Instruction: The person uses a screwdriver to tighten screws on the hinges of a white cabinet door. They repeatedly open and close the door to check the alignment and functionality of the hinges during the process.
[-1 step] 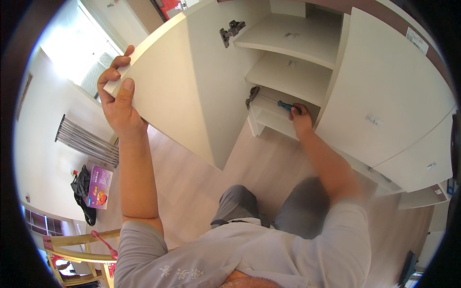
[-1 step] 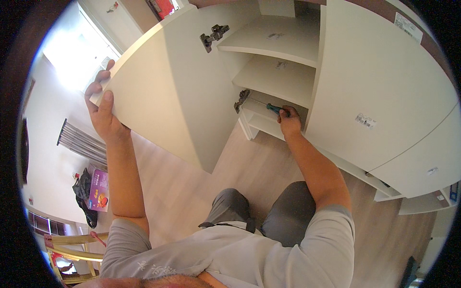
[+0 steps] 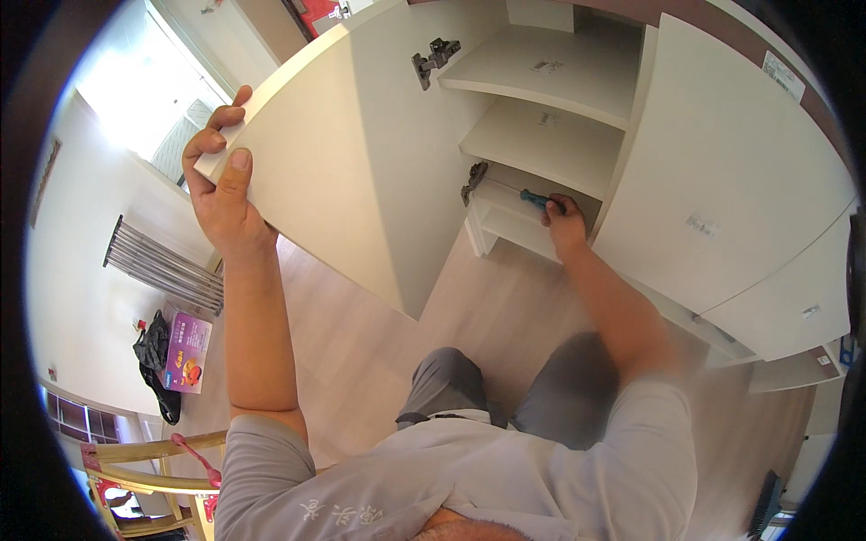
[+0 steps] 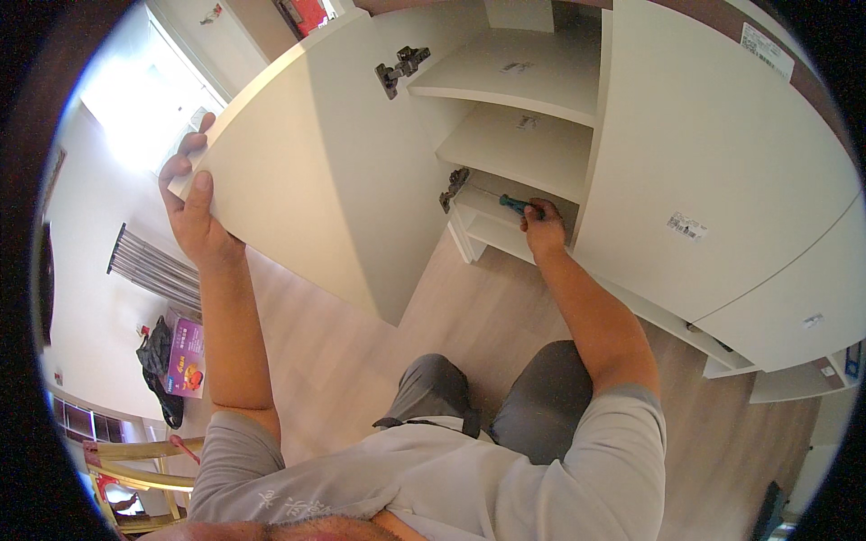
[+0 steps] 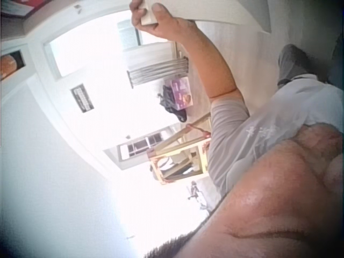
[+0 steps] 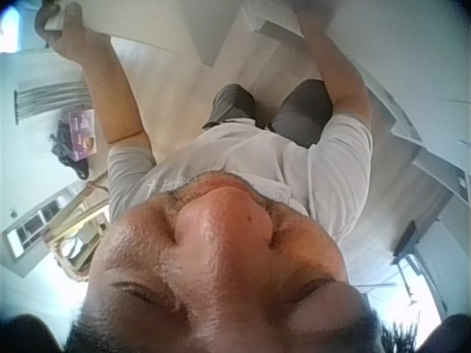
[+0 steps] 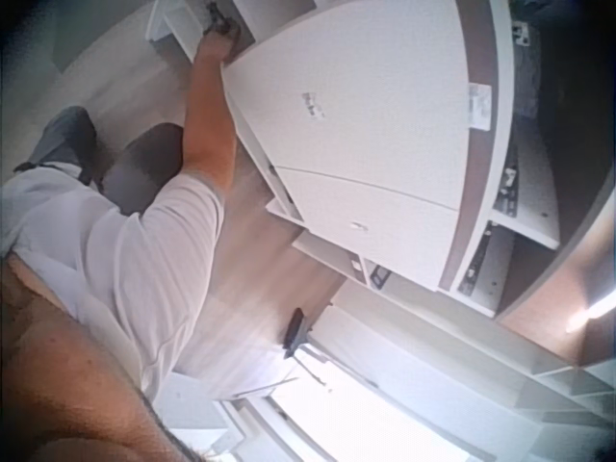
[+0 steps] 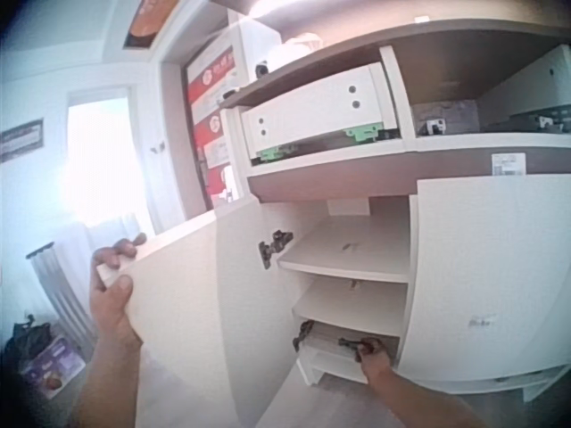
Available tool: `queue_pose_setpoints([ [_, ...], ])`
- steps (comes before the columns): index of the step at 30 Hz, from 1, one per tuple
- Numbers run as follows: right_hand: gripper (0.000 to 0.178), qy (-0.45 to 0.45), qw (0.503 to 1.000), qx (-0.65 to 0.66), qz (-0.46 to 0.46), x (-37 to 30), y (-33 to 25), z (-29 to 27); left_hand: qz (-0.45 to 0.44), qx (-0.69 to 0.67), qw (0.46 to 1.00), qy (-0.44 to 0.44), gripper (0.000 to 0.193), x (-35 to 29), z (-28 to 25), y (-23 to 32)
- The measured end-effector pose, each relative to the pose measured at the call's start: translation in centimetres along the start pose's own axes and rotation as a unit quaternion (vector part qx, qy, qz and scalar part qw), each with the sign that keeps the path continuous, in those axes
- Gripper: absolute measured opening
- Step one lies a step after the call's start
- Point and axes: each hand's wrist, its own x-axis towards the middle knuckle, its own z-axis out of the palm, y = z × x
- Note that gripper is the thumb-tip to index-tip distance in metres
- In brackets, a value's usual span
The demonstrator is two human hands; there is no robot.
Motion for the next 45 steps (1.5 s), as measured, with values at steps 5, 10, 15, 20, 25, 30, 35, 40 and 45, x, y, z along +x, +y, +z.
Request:
queue_pose_setpoints([
  [5, 0.023, -0.007, 1.000, 0.002, 0.016, 0.0, -0.1, 0.3, 0.004, 0.000, 1.000, -0.003, 0.025, 0.0, 0.0, 0.0],
  [10, 0.027, -0.020, 0.996, -0.078, -0.037, 1.3, 0.4, -0.9, -0.002, -0.012, 1.000, -0.002, 0.024, 0.2, 0.1, -0.3],
  [15, 0.029, -0.044, 0.938, -0.244, -0.241, 0.6, -0.9, -1.3, -0.005, -0.007, 1.000, 0.005, 0.024, 0.0, -0.1, 0.1],
  [20, 0.022, -0.084, 0.946, -0.244, -0.196, 1.6, -0.6, -1.7, -0.003, -0.019, 1.000, 0.003, 0.024, -0.1, -0.8, 0.4],
  [25, 0.036, -0.007, 0.965, -0.235, 0.113, 3.8, -0.4, -1.2, -0.006, -0.015, 1.000, -0.001, 0.023, -0.3, 0.3, 0.1],
  [30, 0.042, -0.073, 0.985, -0.063, 0.145, 2.3, -2.2, -1.0, -0.003, -0.006, 1.000, 0.013, 0.022, -0.3, 1.0, 0.4],
  [35, 0.046, -0.006, 0.964, -0.022, 0.264, 1.2, -4.3, 0.0, -0.010, 0.013, 1.000, 0.022, 0.023, -0.3, 1.6, 0.5],
  [40, 0.052, -0.048, 0.974, -0.022, 0.221, 0.2, -3.9, -0.7, -0.006, 0.023, 1.000, 0.013, 0.022, -0.4, 2.0, 0.5],
  [45, 0.052, -0.166, 0.933, -0.310, 0.077, -3.2, -7.1, -3.6, 0.003, 0.046, 0.999, 0.005, 0.028, -0.6, 2.6, 0.7],
])
